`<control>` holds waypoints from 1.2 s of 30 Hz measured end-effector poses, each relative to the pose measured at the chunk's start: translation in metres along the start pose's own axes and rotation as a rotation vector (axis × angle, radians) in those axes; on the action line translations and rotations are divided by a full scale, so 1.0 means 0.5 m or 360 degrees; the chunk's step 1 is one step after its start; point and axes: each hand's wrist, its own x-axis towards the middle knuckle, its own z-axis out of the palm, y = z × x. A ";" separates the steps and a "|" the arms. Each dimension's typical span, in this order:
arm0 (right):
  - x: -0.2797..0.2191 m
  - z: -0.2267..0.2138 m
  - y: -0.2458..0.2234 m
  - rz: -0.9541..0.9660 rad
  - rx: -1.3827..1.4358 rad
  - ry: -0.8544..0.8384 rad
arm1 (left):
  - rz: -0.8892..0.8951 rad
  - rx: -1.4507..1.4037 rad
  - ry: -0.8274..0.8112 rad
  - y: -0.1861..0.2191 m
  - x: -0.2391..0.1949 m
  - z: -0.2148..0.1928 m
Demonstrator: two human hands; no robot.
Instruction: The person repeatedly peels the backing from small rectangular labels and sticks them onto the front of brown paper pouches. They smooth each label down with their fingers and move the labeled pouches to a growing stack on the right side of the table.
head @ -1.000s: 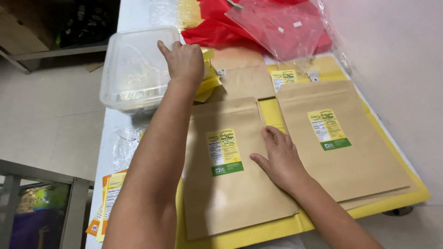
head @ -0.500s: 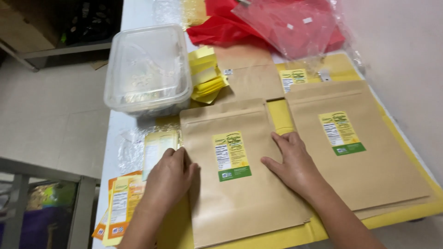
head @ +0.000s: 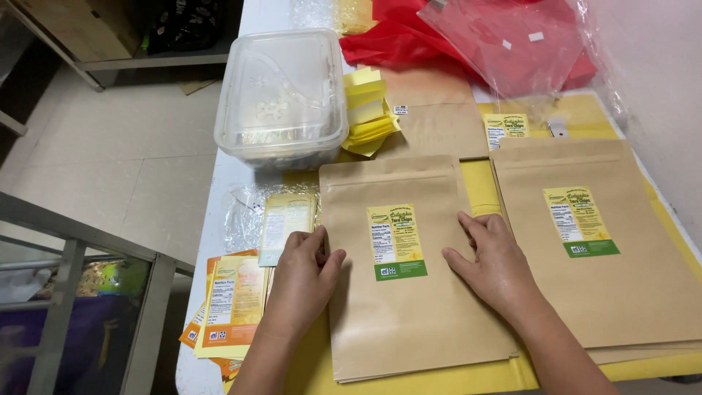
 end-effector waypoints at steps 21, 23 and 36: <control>-0.031 -0.009 0.015 -0.0188 0.0986 0.0324 | 0.0348 -0.1223 0.0243 0.041 -0.021 0.021; -0.032 -0.048 0.029 -0.0101 0.1241 0.0262 | 0.0501 -0.1282 0.0101 0.044 -0.013 0.008; 0.077 -0.165 0.511 -0.0411 0.0473 0.0690 | -0.0282 0.0692 0.0181 -0.079 0.095 -0.121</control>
